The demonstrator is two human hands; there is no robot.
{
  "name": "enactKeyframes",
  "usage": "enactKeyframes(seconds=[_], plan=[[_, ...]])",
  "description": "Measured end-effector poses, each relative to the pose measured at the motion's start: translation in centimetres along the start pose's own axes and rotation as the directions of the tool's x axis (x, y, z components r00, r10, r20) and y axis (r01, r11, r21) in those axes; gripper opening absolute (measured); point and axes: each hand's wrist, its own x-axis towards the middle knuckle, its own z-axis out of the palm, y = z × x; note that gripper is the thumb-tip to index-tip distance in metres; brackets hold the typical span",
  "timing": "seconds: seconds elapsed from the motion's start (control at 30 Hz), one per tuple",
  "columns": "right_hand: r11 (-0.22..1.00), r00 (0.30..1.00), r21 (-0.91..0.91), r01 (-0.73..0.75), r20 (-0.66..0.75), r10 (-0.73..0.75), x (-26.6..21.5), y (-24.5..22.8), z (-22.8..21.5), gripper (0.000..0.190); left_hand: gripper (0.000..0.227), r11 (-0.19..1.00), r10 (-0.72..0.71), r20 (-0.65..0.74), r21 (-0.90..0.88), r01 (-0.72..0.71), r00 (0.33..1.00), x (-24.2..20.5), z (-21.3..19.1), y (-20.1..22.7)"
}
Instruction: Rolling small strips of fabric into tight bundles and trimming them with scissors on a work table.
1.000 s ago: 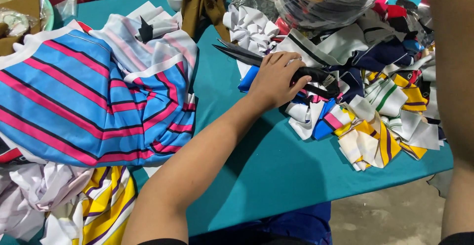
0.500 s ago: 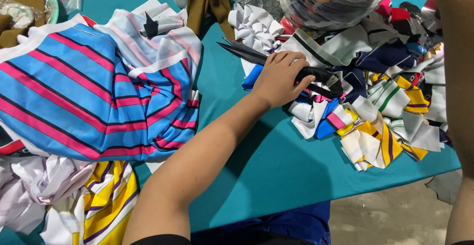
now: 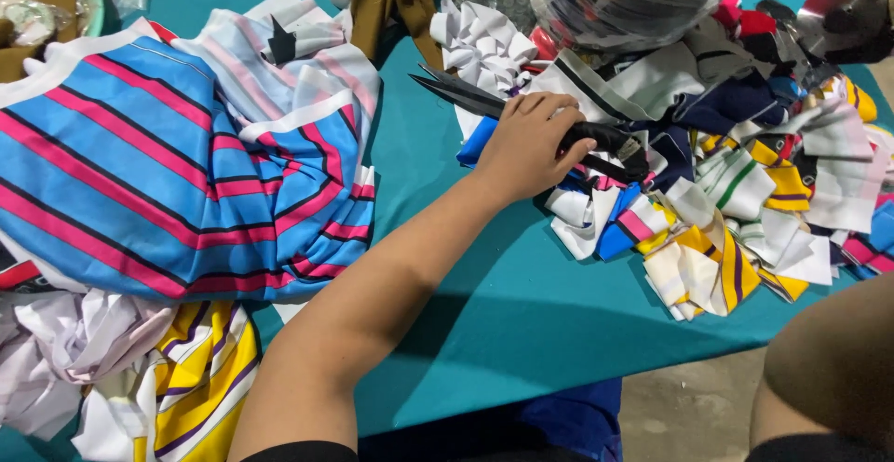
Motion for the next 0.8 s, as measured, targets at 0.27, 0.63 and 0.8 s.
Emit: enactKeyframes(seconds=[0.27,0.63,0.8], plan=[[0.626,0.105,-0.752,-0.205,0.619,0.778,25.9,-13.8,12.0,0.05,0.039,0.997,0.063,-0.035,0.053,-0.061,0.997,0.1,-0.2,0.0],[0.859,0.805,-0.184,-0.478,0.3,0.512,22.1,-11.1,15.7,0.072,0.043,0.934,0.357,-0.058,0.027,-0.356,0.932,0.2,-1.2,2.7],[0.889,0.786,-0.123,-0.44,0.426,0.448,20.1,-9.8,19.2,0.117,0.027,0.839,0.513,-0.146,-0.122,-0.53,0.846,-0.3,-1.5,2.6]])
